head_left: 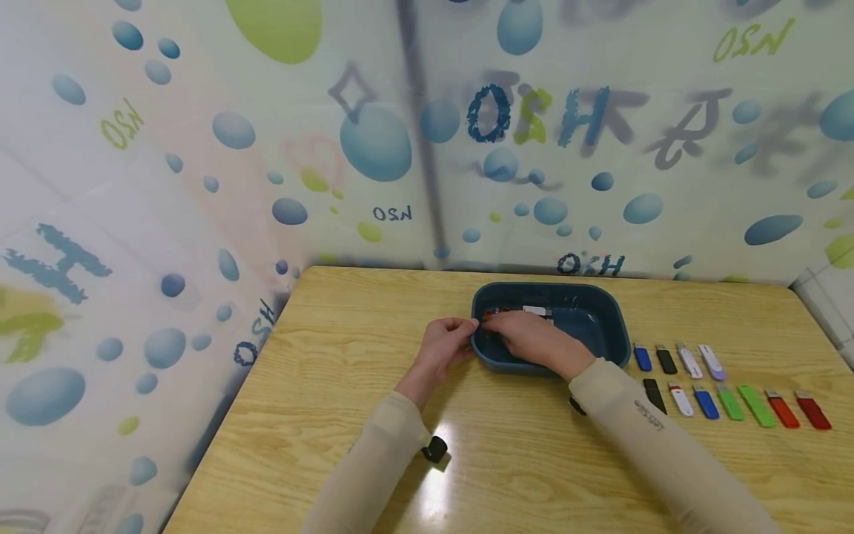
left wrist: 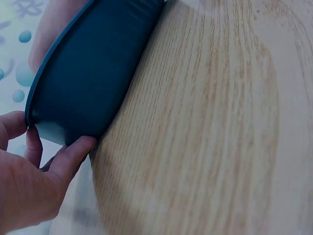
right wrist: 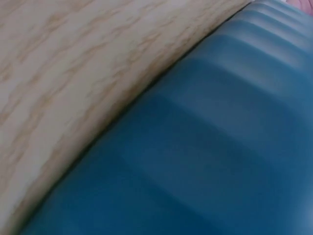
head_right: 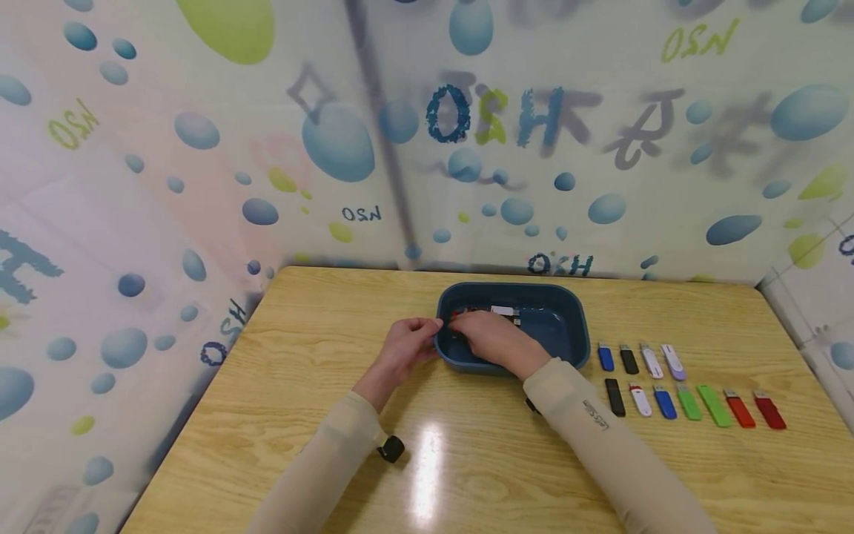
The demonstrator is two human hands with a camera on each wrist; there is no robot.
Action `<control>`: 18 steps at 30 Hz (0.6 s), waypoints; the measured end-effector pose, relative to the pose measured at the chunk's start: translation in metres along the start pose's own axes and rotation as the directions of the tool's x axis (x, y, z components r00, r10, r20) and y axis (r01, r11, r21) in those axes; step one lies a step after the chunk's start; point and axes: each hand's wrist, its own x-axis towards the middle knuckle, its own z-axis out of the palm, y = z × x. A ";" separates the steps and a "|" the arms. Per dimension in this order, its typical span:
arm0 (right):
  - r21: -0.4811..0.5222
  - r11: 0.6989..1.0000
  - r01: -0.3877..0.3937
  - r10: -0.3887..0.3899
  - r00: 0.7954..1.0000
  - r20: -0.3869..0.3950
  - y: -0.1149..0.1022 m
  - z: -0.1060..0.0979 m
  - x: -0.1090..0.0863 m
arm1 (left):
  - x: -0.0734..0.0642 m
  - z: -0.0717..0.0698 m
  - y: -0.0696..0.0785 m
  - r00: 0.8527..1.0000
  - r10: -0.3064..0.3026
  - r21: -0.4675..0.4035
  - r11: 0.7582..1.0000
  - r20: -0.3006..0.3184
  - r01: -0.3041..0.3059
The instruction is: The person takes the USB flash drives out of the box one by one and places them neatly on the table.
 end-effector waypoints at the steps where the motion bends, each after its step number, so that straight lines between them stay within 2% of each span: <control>1: -0.008 1.000 -0.001 0.001 1.000 -0.001 0.000 0.000 0.000 | 0.000 0.000 0.000 1.000 -0.001 -0.001 1.000 0.000 0.001; 6: -0.029 1.000 -0.001 0.001 1.000 -0.025 0.001 0.000 -0.001 | -0.001 0.000 0.001 1.000 -0.002 -0.004 1.000 0.002 0.002; 12: -0.100 0.995 0.007 -0.012 0.999 -0.052 -0.001 0.000 -0.004 | -0.002 0.001 0.001 1.000 0.009 -0.005 1.000 0.005 -0.009; 18: -0.143 0.987 -0.078 0.073 0.997 -0.039 -0.001 0.000 -0.005 | -0.002 0.000 -0.001 1.000 0.027 -0.001 1.000 0.005 -0.027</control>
